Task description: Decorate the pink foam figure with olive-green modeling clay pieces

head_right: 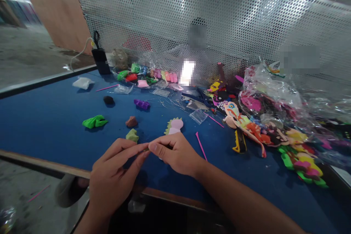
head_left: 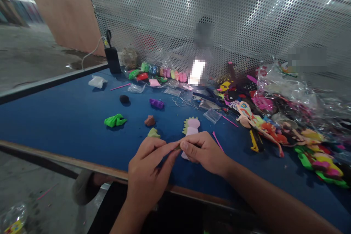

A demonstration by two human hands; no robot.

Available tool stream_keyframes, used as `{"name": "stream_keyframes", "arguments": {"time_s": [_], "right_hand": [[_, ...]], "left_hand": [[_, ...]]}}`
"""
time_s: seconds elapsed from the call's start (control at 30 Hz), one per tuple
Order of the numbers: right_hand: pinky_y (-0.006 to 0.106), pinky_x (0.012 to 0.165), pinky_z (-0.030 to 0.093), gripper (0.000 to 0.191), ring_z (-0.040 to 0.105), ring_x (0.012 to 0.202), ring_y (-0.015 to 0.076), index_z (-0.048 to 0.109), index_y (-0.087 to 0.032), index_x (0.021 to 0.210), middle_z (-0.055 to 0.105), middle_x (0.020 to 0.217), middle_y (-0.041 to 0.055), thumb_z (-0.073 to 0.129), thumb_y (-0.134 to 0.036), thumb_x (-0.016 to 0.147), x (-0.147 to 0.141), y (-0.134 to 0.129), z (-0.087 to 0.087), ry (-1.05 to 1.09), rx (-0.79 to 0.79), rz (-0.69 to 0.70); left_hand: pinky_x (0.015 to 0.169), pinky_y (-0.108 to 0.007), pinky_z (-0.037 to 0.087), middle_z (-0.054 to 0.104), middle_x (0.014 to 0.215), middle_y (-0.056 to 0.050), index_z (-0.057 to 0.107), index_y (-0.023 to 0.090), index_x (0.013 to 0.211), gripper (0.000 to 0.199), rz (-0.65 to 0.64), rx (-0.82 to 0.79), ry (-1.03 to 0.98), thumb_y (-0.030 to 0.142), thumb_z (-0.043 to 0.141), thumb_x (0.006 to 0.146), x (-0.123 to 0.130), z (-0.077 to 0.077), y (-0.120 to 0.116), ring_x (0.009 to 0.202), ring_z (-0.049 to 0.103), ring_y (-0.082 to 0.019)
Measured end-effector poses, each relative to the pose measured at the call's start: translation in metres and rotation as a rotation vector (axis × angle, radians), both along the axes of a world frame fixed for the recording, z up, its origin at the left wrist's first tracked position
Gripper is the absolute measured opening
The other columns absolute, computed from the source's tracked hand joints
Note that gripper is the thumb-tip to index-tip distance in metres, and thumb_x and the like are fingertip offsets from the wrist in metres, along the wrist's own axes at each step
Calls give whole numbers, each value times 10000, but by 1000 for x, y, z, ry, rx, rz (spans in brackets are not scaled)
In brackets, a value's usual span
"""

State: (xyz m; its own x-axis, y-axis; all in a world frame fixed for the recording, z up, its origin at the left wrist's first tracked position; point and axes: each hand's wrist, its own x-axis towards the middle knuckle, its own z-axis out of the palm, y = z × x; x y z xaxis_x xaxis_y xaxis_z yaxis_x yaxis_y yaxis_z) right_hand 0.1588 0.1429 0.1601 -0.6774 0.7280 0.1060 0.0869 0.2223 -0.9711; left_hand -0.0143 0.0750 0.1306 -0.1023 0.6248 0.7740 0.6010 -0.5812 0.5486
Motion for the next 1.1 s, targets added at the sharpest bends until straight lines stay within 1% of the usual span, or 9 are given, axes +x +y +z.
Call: {"name": "stream_keyframes", "arguments": {"time_s": [0.1,0.17,0.27,0.47,0.6,0.7,0.77,0.93,1.1], "right_hand": [[226,459,241,405,352,510,82,734,-123,913,459,577,-41,665,-522,902,-2,-1,4,-4,-36,-24],[223,459,249,393,369,514,82,717,-127,893,482,593,-38,713,-520,862,-3,-1,6,1,-60,-42],[219,454,257,389,372,497,78,690,-134,828,478,564,-47,745,-519,830,-4,-1,8,31,-100,-44],[208,443,279,355,367,466,66,684,-139,821,475,548,-59,752,-487,839,-4,0,6,75,-107,-62],[211,463,316,410,424,497,82,681,-134,811,509,569,-39,768,-535,802,-5,-1,7,31,-97,-103],[212,463,319,426,426,500,87,687,-138,807,507,560,-38,766,-556,793,-5,0,7,10,-75,-117],[212,466,325,421,431,507,90,699,-141,818,516,568,-33,769,-556,790,-5,0,7,-2,-57,-127],[214,474,348,406,451,525,97,722,-146,825,538,587,-22,775,-546,786,-6,-1,6,-25,-11,-156],[224,494,370,422,467,553,107,771,-139,879,569,626,2,714,-555,840,-5,-2,7,-62,13,-148]], "left_hand": [[703,-241,516,648,852,-7,757,215,1050,222,13,-9,-14,98,688,875,0,-1,0,779,628,-114],[699,-240,517,651,859,-9,758,215,1045,215,5,-11,-19,102,690,874,-1,-1,-1,786,630,-116],[698,-234,513,641,856,-13,762,207,1021,200,-7,4,-15,94,688,873,-1,-1,-1,792,622,-115],[740,-241,514,661,903,-17,751,224,1065,258,-48,14,-11,67,671,878,0,1,0,835,633,-119],[730,-256,524,683,905,-15,753,241,1030,237,-40,8,-29,80,674,875,-1,2,1,823,653,-132],[722,-260,528,691,887,-11,746,229,949,179,-20,18,-50,84,697,855,-2,3,0,806,658,-135],[731,-255,529,693,890,-8,735,220,929,178,-18,29,-53,67,701,845,-2,3,0,801,657,-127],[757,-255,522,696,903,-12,714,211,931,196,-25,44,-42,35,687,848,0,2,0,833,649,-123],[808,-288,535,701,900,-29,703,191,959,187,34,42,-27,39,676,854,2,1,-1,848,648,-138]]}}
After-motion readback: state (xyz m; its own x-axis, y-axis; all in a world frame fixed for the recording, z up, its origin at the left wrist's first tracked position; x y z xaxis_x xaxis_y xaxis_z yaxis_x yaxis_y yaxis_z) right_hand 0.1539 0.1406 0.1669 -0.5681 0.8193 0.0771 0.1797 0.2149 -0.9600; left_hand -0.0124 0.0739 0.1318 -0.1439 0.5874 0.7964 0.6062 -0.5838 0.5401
